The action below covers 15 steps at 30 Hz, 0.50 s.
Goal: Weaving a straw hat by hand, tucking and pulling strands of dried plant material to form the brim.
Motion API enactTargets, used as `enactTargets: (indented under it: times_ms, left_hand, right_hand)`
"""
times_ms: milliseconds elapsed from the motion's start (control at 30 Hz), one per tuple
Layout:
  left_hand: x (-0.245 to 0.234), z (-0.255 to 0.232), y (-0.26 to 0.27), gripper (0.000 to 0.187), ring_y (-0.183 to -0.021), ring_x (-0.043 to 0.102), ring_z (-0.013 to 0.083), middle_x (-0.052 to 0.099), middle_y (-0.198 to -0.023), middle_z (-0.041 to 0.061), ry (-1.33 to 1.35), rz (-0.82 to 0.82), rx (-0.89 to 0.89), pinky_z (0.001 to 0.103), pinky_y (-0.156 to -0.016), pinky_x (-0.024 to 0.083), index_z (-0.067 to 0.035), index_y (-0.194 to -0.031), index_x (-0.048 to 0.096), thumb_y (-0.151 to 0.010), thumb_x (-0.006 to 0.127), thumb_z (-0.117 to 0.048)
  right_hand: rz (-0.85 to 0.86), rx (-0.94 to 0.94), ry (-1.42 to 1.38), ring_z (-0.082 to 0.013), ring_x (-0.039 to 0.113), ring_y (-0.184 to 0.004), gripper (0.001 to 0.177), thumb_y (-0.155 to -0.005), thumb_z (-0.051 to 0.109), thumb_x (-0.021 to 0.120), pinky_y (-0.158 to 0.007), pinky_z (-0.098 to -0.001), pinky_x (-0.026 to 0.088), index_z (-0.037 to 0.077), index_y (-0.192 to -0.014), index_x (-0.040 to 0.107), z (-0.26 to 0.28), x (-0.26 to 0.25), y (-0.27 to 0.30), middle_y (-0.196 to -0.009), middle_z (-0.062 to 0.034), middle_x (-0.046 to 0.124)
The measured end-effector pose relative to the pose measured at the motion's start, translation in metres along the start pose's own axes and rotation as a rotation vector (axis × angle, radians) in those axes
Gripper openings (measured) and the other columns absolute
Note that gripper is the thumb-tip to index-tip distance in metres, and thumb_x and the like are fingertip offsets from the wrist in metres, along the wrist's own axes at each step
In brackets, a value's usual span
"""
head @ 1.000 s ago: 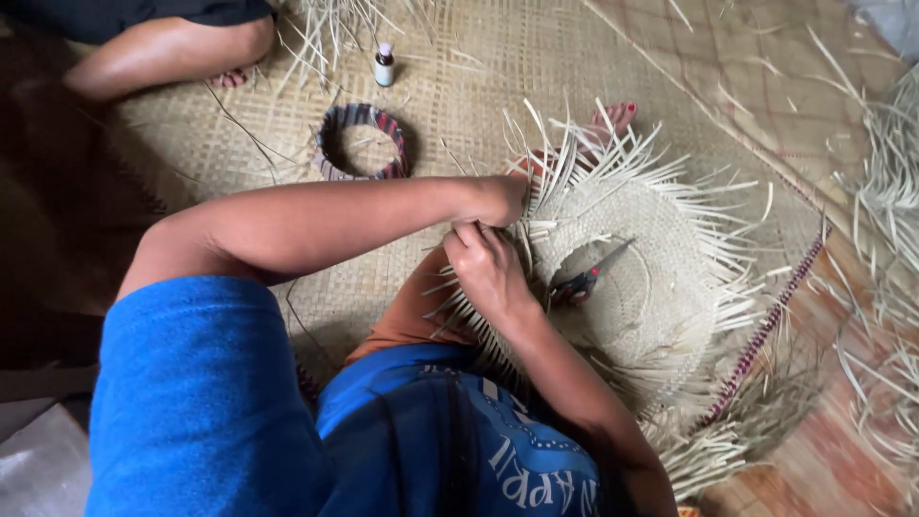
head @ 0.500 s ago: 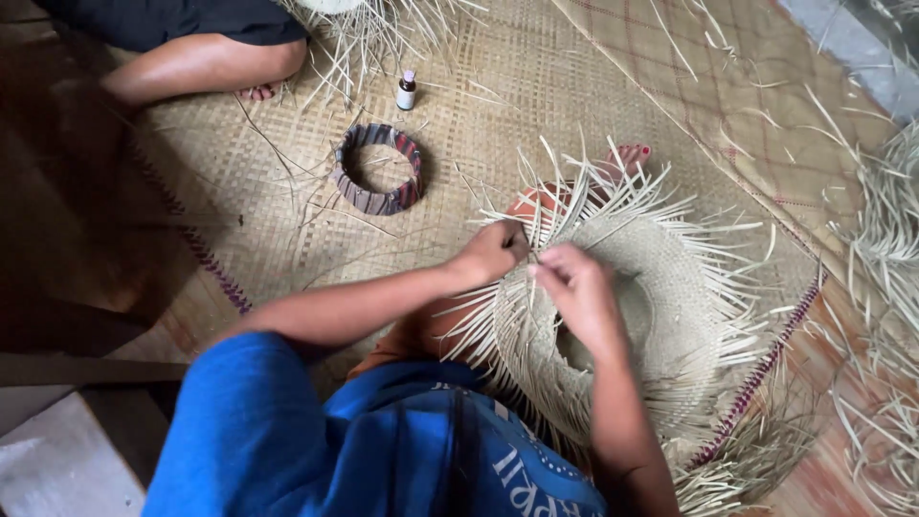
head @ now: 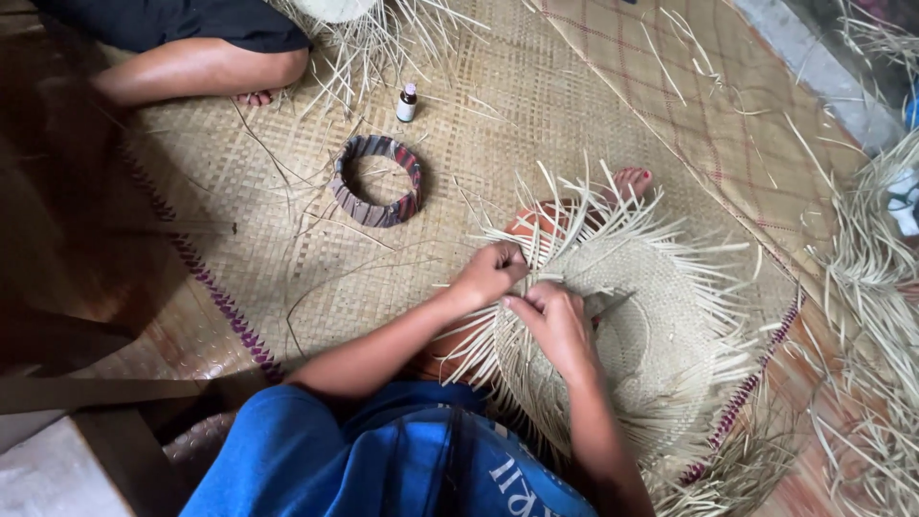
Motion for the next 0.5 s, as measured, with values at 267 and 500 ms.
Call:
enactTargets:
  times_ms: [267, 500]
  left_hand:
    - [0.006, -0.006, 0.006, 0.017, -0.072, 0.06, 0.0305, 0.059, -0.066, 0.011, -0.208, 0.063, -0.014, 0.038, -0.066, 0.045, -0.009, -0.074, 0.06, -0.077, 0.051, -0.023]
    - [0.016, -0.052, 0.035, 0.012, -0.081, 0.055, 0.04, 0.054, -0.073, 0.017, -0.308, 0.086, 0.212, 0.045, -0.069, 0.043, -0.005, -0.078, 0.054, -0.075, 0.047, -0.014]
  right_hand:
    - [0.044, 0.018, -0.673, -0.009, 0.048, -0.039, 0.005, -0.077, 0.004, 0.059, -0.035, -0.0189, 0.042, -0.001, -0.075, 0.061, -0.033, 0.014, -0.021, -0.05, -0.0101, 0.055]
    - [0.121, 0.113, -0.888, -0.0128, 0.061, -0.05, 0.015, -0.075, 0.006, 0.064, -0.049, -0.026, 0.054, -0.006, -0.083, 0.061, -0.043, 0.006, -0.004, -0.059, -0.0135, 0.062]
Point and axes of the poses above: each hand's wrist, its own y-axis away from the middle knuckle, its own x-axis out of the palm, z = x × y, the point moved 8 cm from there along -y, towards the middle knuckle
